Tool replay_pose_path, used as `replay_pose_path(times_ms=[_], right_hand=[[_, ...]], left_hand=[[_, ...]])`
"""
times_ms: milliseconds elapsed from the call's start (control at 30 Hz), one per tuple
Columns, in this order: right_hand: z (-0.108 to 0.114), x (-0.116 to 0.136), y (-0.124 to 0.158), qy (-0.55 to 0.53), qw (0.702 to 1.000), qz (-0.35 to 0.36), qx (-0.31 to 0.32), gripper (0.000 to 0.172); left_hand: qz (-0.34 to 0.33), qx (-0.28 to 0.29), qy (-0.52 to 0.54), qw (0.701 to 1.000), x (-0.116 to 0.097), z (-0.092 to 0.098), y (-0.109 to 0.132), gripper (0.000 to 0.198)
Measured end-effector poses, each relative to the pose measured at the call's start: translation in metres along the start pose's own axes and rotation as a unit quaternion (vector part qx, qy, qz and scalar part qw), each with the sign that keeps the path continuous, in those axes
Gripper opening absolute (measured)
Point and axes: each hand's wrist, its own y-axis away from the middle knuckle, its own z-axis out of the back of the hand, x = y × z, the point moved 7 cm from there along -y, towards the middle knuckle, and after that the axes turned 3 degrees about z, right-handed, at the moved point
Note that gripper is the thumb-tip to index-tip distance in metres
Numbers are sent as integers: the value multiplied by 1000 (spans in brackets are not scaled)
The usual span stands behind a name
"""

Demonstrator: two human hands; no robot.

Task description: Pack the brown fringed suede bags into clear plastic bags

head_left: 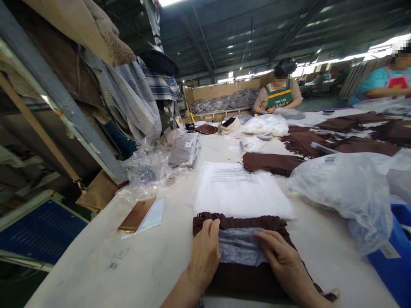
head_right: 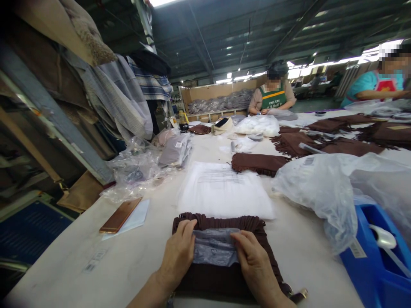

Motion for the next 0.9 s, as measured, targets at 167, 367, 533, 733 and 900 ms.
replay_pose_path(times_ms=[167,367,533,733,900], right_hand=[[-9,2,2,94,993,70,19,26],[-5,9,3,259,961,79,56,30],[-2,52,2,261,950,170,17,29],[-46,55,20,224,948,204,101,31],[-50,44,29,215,952,198,95,33]], left_hand=[[-146,35,17,989,-30,6,3,25],[-117,217,50,968,-33,-19,11,24],[-115,231,75,963,-31,-23,10,23],[-38,149,148,977,12,31,17,21],[293,284,119,905,68,76,113,19]])
